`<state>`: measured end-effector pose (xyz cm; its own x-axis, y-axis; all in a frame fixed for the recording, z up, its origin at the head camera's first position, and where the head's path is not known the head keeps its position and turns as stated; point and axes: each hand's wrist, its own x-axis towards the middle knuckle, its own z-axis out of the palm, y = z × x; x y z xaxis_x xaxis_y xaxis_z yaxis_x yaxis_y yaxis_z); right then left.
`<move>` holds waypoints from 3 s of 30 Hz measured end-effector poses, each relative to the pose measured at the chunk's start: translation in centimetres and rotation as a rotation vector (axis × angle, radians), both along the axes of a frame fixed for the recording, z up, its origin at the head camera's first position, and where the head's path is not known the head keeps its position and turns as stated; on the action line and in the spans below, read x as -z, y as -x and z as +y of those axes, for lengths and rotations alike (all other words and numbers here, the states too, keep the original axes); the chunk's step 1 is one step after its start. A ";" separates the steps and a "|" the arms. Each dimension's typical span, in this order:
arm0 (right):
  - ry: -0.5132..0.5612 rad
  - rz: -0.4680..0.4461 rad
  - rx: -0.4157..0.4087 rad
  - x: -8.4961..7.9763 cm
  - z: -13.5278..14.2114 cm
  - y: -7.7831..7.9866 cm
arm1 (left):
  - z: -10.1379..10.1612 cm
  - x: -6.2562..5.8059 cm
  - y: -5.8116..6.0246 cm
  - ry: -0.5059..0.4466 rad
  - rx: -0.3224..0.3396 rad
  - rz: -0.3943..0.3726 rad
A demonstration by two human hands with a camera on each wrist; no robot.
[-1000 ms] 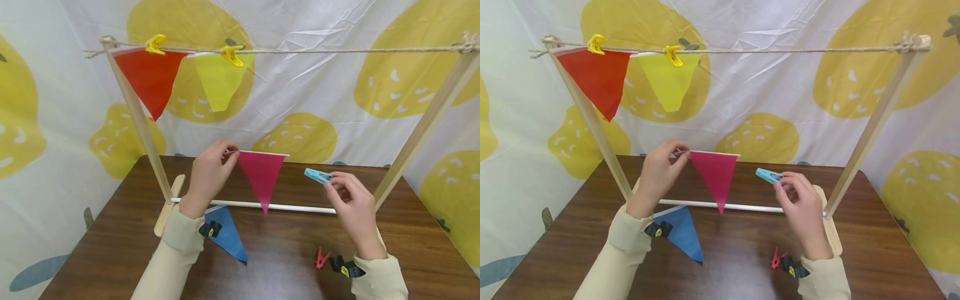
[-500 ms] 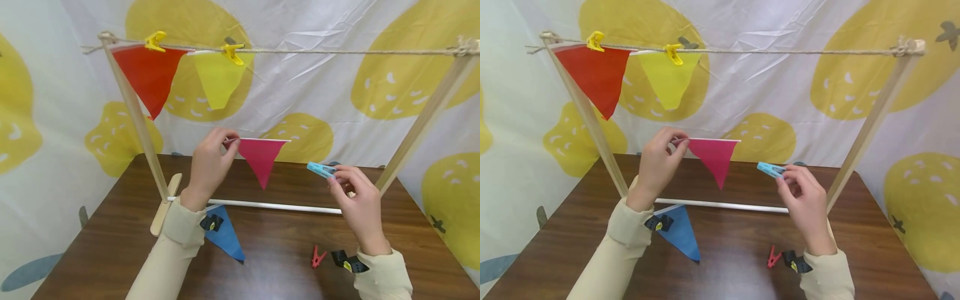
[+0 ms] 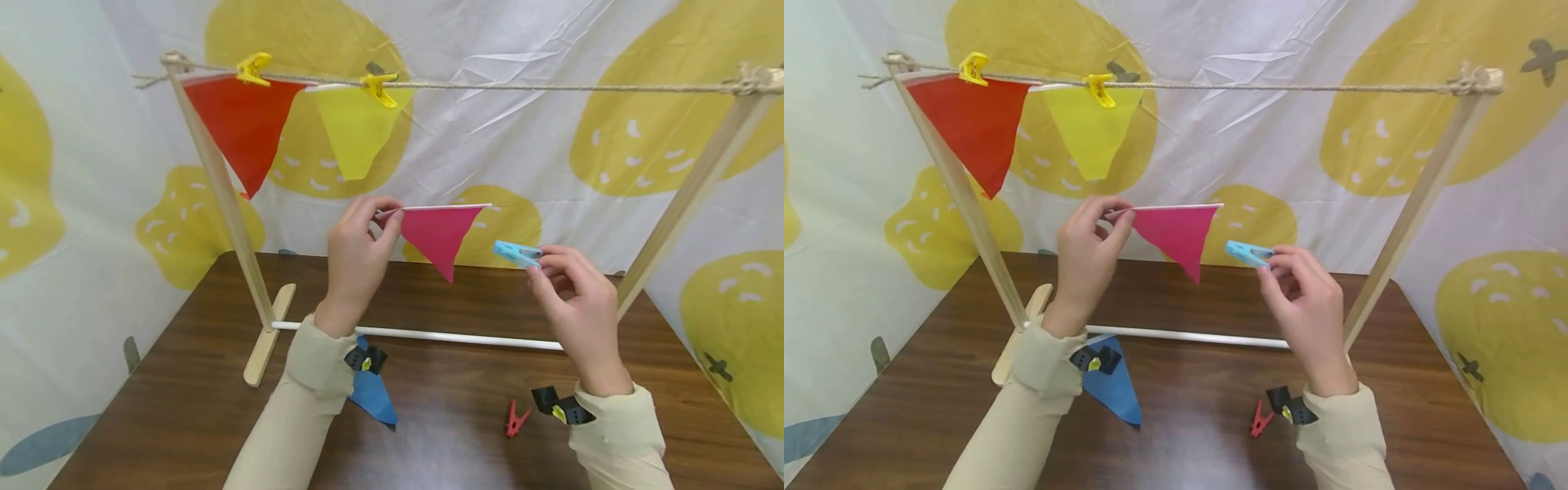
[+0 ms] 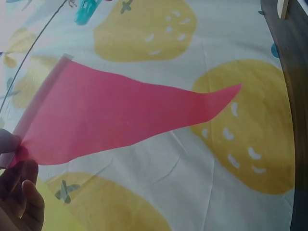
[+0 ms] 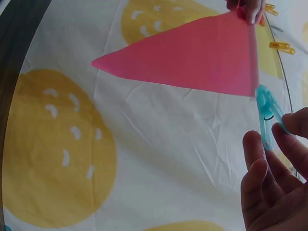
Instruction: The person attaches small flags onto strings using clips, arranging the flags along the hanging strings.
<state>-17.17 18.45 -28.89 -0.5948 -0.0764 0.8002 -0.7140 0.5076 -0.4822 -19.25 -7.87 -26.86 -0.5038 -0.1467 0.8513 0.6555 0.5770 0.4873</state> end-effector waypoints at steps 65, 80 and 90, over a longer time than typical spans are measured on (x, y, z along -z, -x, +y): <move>-0.406 0.372 0.050 -11.0 -1.5 2.7 | 3.0 -8.1 1.0 -0.556 0.376 -0.397; -0.438 0.422 0.085 -13.0 -1.7 2.9 | 3.8 -9.7 1.6 -0.568 0.421 -0.403; -0.418 0.472 0.146 -14.9 -2.1 3.0 | 3.8 -10.9 2.0 -0.637 0.403 -0.331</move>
